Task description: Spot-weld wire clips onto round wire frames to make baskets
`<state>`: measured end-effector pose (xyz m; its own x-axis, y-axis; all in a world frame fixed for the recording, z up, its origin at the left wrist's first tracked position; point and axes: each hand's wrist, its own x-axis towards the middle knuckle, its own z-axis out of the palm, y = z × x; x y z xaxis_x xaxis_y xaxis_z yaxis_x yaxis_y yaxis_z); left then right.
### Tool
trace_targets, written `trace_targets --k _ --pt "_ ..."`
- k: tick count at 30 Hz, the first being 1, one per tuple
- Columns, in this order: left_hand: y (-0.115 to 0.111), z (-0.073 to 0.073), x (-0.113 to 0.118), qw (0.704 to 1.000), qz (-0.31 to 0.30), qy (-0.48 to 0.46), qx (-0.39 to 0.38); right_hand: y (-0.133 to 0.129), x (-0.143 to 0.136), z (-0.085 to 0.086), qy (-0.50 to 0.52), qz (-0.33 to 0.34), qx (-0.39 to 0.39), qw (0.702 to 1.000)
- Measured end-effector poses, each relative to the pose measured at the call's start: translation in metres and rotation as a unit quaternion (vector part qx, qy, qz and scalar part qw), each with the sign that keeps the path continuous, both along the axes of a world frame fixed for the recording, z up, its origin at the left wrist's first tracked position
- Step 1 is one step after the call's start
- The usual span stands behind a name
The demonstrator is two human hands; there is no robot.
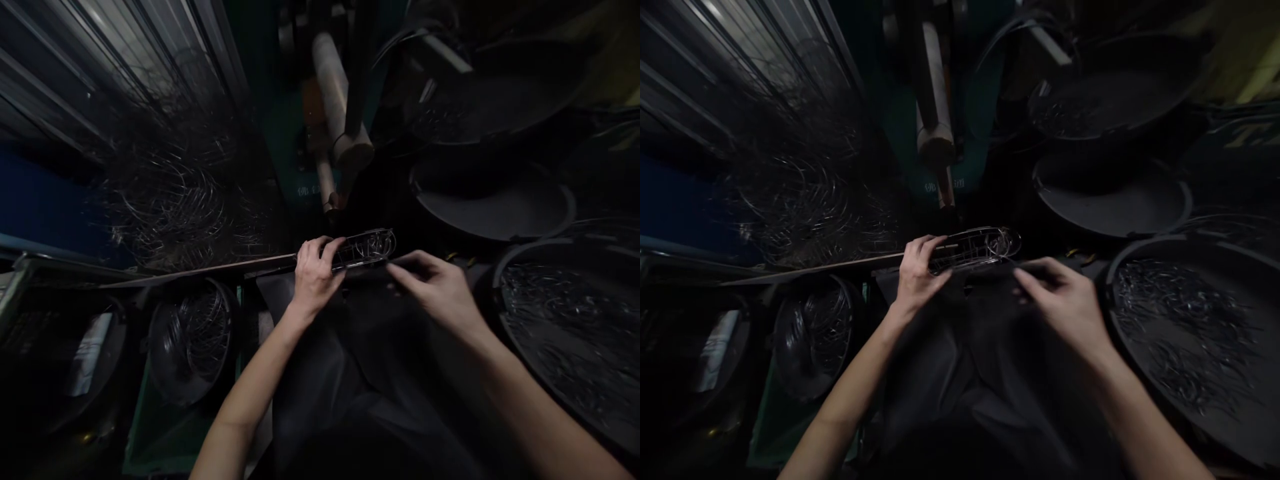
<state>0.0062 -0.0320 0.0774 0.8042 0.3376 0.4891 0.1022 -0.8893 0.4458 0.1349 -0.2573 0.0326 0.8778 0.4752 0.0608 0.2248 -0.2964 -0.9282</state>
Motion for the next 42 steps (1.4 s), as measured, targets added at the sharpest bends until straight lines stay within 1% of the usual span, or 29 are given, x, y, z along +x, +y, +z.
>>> trace_targets --k 1,3,5,7,9,11,15,19,23,30,34,39,42 --pt "0.0 0.0 0.002 1.0 0.004 0.0 0.011 0.026 -0.003 0.007 0.008 0.026 -0.008 1.0" --pt "-0.001 -0.002 0.004 0.999 0.01 -0.002 0.032 0.065 -0.007 0.021 -0.002 0.038 -0.035 0.999" --pt "-0.001 -0.004 0.004 0.999 0.014 -0.006 0.052 0.088 -0.012 0.033 -0.03 0.022 -0.06 0.998" --pt "0.0 -0.006 0.004 0.998 0.013 -0.009 0.069 0.099 -0.018 0.041 -0.048 0.01 -0.056 0.997" --pt "0.001 -0.008 0.005 0.997 0.011 -0.008 0.071 0.103 -0.024 0.045 -0.054 0.012 -0.027 0.998" --pt "0.002 -0.008 0.006 0.998 0.011 -0.007 0.057 0.106 -0.03 0.045 -0.067 0.012 -0.006 0.998" --pt "0.003 -0.009 0.01 0.999 0.007 -0.013 0.033 0.108 -0.034 0.04 -0.111 -0.007 0.005 0.994" --pt "0.004 -0.01 0.015 0.999 0.003 -0.025 0.036 0.111 -0.031 0.033 -0.138 -0.025 0.013 0.99" --pt "0.008 -0.01 0.021 0.999 0.002 -0.032 0.035 0.115 -0.027 0.033 -0.154 -0.038 0.032 0.987" --pt "0.017 -0.009 0.031 0.998 0.0 -0.041 0.036 0.124 -0.017 0.031 -0.178 -0.037 0.031 0.983" --pt "0.021 -0.009 0.036 0.998 0.003 -0.044 0.043 0.128 -0.013 0.03 -0.179 -0.032 0.047 0.982" --pt "0.025 -0.012 0.042 0.997 -0.001 -0.043 0.058 0.13 -0.008 0.029 -0.187 -0.032 0.049 0.981" --pt "0.027 -0.015 0.044 0.998 -0.002 -0.032 0.051 0.129 -0.006 0.023 -0.188 -0.032 0.045 0.981"
